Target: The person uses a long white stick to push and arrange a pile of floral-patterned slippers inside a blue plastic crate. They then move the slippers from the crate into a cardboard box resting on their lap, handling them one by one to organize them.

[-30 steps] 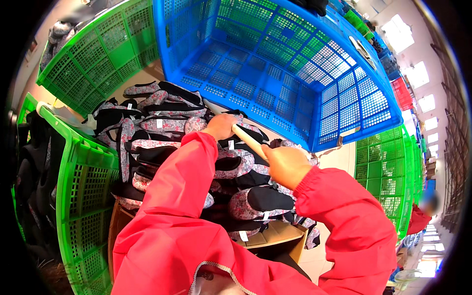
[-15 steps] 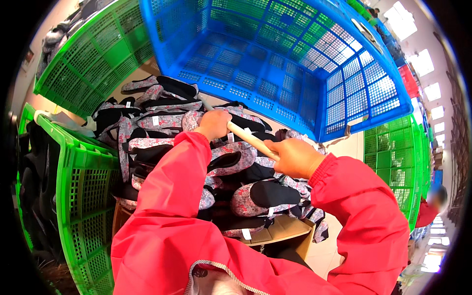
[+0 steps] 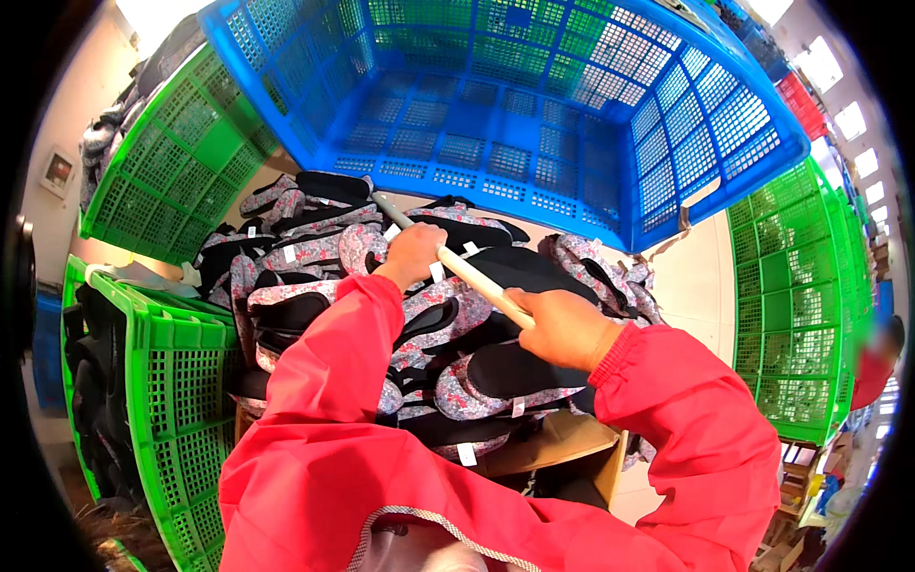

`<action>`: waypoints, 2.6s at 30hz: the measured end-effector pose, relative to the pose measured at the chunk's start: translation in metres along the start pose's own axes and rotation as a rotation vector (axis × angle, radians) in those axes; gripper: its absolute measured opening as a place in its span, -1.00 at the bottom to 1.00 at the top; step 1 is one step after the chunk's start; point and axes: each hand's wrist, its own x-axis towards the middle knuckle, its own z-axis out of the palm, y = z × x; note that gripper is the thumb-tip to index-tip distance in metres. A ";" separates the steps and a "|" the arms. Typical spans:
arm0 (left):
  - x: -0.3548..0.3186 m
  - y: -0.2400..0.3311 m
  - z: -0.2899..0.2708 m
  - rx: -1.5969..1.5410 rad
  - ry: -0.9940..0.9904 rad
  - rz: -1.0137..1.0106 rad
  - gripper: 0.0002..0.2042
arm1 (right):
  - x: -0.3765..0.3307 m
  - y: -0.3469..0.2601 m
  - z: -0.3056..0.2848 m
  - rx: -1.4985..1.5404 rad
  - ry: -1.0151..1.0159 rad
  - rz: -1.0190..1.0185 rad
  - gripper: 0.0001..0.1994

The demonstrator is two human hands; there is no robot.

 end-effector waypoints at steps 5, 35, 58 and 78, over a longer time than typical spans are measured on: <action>-0.012 0.011 0.003 -0.142 0.206 -0.258 -0.71 | 0.005 -0.033 -0.002 0.600 -0.179 0.291 -0.46; -0.050 -0.021 0.052 -1.445 0.307 -1.022 -0.70 | 0.046 -0.071 0.245 0.593 0.315 0.222 -0.35; -0.165 0.246 -0.281 -2.029 0.029 -0.747 -0.78 | -0.379 0.028 0.103 0.945 0.269 0.198 -0.64; -0.544 0.353 -0.590 0.067 0.495 -0.662 -0.59 | -0.297 -0.085 0.220 1.250 0.168 -0.271 -0.72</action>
